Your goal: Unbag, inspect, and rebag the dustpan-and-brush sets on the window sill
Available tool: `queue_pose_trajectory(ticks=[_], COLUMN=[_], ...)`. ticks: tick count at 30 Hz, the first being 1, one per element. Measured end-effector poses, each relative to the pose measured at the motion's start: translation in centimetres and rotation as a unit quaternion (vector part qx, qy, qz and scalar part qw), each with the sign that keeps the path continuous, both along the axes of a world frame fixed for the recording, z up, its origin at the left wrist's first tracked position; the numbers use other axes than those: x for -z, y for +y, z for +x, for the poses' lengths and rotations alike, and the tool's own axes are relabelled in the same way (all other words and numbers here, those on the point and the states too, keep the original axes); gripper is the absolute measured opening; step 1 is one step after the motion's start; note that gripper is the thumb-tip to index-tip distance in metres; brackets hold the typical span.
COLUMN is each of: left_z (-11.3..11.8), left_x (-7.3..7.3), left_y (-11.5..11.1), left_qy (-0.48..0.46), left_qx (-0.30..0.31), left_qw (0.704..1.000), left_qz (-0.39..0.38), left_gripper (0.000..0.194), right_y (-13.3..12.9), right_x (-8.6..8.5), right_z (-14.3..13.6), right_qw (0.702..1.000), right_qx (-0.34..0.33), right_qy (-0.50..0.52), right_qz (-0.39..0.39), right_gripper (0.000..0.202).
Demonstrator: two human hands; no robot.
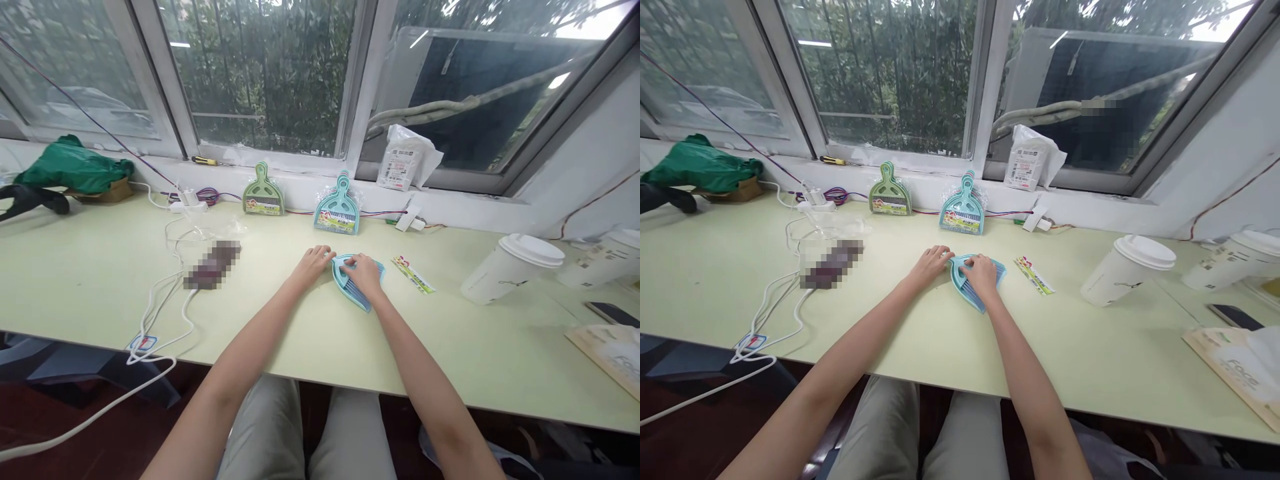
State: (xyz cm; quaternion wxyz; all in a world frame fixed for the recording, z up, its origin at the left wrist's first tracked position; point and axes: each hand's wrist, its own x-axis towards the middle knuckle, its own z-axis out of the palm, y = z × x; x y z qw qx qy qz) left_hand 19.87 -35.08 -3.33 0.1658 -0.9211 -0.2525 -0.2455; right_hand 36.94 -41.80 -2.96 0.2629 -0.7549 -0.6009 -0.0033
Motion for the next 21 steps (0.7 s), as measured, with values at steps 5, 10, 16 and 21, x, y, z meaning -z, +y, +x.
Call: queue_pose_trajectory(ticks=[5, 10, 16, 21], left_z=[0.0, 0.0, 1.3, 3.3], left_x=[-0.3, 0.3, -0.4, -0.9], left_y=[0.1, 0.5, -0.6, -2.0], left_qy=[0.099, 0.075, -0.311, -0.357], left_qx=[0.052, 0.067, 0.033, 0.117], left_qw=[0.993, 0.99, 0.902, 0.632], left_qz=[-0.028, -0.094, -0.296, -0.678], left_gripper=[0.021, 0.023, 0.038, 0.054], right_y=[0.2, 0.0, 0.2, 0.9], right_x=[-0.3, -0.4, -0.6, -1.5], right_z=[-1.1, -1.9, -1.5, -0.8], right_qw=[0.998, 0.998, 0.991, 0.957], right_qx=[-0.065, -0.054, 0.028, 0.026], right_qy=[0.018, 0.016, 0.11, 0.201], right_qz=[-0.009, -0.036, 0.07, 0.206], right_gripper=[0.012, 0.016, 0.019, 0.027])
